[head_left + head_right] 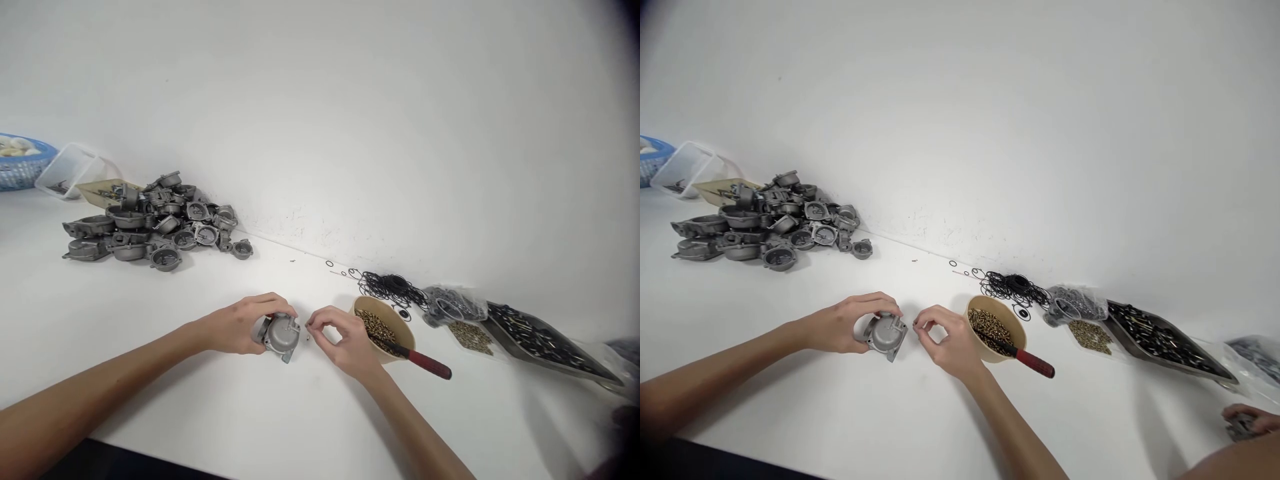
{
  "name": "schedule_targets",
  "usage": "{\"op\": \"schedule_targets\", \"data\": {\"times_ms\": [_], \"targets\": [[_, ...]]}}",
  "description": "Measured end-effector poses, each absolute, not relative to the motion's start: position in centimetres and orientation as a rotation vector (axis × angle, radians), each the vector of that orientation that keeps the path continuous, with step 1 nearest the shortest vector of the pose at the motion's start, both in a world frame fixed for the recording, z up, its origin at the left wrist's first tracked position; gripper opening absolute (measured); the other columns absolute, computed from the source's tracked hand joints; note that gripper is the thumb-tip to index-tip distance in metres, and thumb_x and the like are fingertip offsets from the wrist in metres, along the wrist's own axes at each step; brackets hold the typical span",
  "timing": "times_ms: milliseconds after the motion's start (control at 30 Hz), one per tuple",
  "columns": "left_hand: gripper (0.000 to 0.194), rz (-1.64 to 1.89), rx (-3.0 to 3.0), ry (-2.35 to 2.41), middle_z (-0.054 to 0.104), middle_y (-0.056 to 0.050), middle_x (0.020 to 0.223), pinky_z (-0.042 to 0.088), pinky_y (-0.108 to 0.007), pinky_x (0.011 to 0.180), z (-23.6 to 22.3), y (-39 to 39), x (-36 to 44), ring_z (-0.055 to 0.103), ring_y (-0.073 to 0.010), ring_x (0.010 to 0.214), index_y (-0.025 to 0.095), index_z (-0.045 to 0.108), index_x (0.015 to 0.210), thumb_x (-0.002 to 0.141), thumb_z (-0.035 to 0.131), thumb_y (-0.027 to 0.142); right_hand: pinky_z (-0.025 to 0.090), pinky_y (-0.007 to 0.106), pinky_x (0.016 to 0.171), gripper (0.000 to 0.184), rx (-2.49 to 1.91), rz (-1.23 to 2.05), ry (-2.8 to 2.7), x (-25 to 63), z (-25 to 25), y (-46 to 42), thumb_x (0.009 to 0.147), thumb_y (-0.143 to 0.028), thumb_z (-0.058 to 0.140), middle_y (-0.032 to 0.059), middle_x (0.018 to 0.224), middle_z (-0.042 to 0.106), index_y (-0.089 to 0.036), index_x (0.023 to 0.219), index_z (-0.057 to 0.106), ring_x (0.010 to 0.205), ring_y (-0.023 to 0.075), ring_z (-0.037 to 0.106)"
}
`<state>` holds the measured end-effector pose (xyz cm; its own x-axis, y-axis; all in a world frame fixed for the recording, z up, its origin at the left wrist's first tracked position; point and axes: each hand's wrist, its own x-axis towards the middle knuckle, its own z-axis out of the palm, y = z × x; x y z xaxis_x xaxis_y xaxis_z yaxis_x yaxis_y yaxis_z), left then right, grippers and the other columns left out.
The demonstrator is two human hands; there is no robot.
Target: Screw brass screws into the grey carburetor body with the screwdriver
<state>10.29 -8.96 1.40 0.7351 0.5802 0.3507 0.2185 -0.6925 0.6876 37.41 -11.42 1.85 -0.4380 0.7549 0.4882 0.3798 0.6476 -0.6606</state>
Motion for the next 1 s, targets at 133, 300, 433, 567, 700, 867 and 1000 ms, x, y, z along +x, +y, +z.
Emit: {"op": "schedule_targets", "data": {"times_ms": [133, 300, 433, 567, 700, 867, 1000], "targets": [[0.063, 0.746, 2.309, 0.579, 0.061, -0.01, 0.133, 0.048, -0.037, 0.1, 1.3, -9.2, 10.5, 0.06, -0.028, 0.119, 0.028, 0.055, 0.14, 0.081, 0.07, 0.011, 0.062, 0.034, 0.077, 0.009, -0.901, 0.683, -1.88, 36.5, 1.6, -11.7, 0.093, -0.026, 0.067, 0.0071, 0.088, 0.075, -0.02, 0.087, 0.067, 0.084, 0.0197, 0.073], [0.066, 0.742, 2.308, 0.563, 0.058, -0.01, 0.139, 0.046, -0.039, 0.107, 1.6, -9.1, 10.5, 0.058, -0.0268, 0.125, 0.029, 0.047, 0.147, 0.088, 0.074, 0.024, 0.063, 0.033, 0.078, 0.005, -0.956, 0.733, -1.806, 36.0, 1.0, -11.6, 0.09, -0.025, 0.072, 0.0058, 0.089, 0.078, -0.021, 0.089, 0.075, 0.085, 0.0201, 0.075], [0.085, 0.656, 2.287, 0.616, 0.052, -0.01, 0.149, 0.045, -0.043, 0.113, 1.8, -9.1, 10.2, 0.052, -0.0309, 0.137, 0.033, 0.039, 0.156, 0.083, 0.083, 0.032, 0.064, 0.033, 0.082, 0.005, -0.996, 0.728, -1.761, 35.8, 0.8, -11.5, 0.09, -0.025, 0.073, 0.0047, 0.091, 0.079, -0.022, 0.093, 0.076, 0.084, 0.0193, 0.076], [0.076, 0.62, 2.233, 0.68, 0.044, -0.008, 0.161, 0.034, -0.05, 0.123, 1.3, -9.0, 10.2, 0.039, -0.0318, 0.15, 0.035, 0.037, 0.158, 0.092, 0.074, 0.043, 0.064, 0.032, 0.083, 0.006, -1.015, 0.711, -1.772, 35.7, 1.0, -11.5, 0.09, -0.025, 0.072, 0.0036, 0.09, 0.08, -0.022, 0.094, 0.076, 0.084, 0.0186, 0.076], [0.076, 0.65, 2.189, 0.689, 0.043, -0.008, 0.162, 0.032, -0.051, 0.124, 0.9, -8.9, 10.4, 0.037, -0.0318, 0.151, 0.033, 0.04, 0.157, 0.09, 0.075, 0.044, 0.063, 0.031, 0.08, 0.009, -1.028, 0.668, -1.833, 36.0, 1.2, -11.5, 0.09, -0.023, 0.071, 0.0035, 0.093, 0.08, -0.023, 0.097, 0.078, 0.083, 0.0181, 0.076], [0.067, 0.714, 2.156, 0.663, 0.053, -0.009, 0.151, 0.048, -0.042, 0.109, 1.5, -9.3, 10.9, 0.053, -0.0289, 0.135, 0.033, 0.052, 0.148, 0.086, 0.079, 0.038, 0.061, 0.03, 0.08, 0.013, -1.054, 0.603, -1.974, 36.2, 1.7, -11.6, 0.091, -0.022, 0.067, 0.0033, 0.097, 0.08, -0.024, 0.089, 0.079, 0.089, 0.0189, 0.076], [0.063, 0.763, 2.155, 0.663, 0.057, -0.009, 0.143, 0.051, -0.036, 0.098, 1.7, -9.5, 11.1, 0.057, -0.0266, 0.125, 0.031, 0.056, 0.142, 0.084, 0.08, 0.037, 0.06, 0.029, 0.075, 0.015, -1.166, 0.514, -2.085, 37.2, 2.8, -11.4, 0.092, -0.028, 0.065, 0.0011, 0.098, 0.08, -0.027, 0.095, 0.08, 0.086, 0.0181, 0.075]]}}
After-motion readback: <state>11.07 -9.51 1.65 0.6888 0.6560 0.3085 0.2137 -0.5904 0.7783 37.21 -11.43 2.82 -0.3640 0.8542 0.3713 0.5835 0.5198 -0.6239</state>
